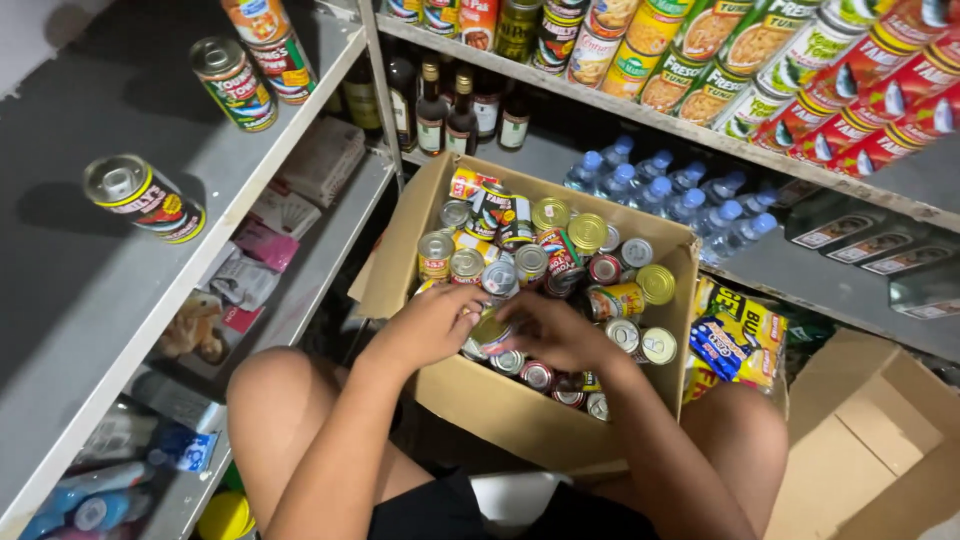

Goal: Stocking and organizing canned goods onto grocery store shelves from a box.

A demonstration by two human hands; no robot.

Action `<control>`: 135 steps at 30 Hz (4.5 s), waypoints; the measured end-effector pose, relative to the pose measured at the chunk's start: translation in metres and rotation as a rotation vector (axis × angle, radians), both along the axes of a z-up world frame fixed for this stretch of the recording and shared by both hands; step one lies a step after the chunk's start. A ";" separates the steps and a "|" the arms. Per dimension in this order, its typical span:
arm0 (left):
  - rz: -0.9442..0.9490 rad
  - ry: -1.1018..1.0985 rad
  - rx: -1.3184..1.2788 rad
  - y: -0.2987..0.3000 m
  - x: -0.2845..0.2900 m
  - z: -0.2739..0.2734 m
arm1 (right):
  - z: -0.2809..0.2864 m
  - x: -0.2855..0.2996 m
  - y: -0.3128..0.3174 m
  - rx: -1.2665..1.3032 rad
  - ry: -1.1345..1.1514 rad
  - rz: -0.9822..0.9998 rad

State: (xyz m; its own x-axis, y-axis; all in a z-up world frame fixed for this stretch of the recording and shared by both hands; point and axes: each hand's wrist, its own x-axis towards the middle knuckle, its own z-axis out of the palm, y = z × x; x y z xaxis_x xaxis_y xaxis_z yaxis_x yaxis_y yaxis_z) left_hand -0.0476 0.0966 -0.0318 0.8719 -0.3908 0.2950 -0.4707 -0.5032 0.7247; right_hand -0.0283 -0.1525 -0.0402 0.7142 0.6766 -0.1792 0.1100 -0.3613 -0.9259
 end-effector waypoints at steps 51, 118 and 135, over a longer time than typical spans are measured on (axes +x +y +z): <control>0.230 -0.597 -0.683 -0.241 0.242 0.314 | 0.344 0.214 -0.173 0.329 -0.968 -0.674; -0.113 -0.266 -0.393 -0.126 0.124 0.159 | 0.248 0.073 -0.124 0.342 -0.789 -0.674; -0.061 -0.254 -0.130 -0.051 0.049 0.035 | 0.063 0.029 -0.074 -0.149 -0.406 -0.548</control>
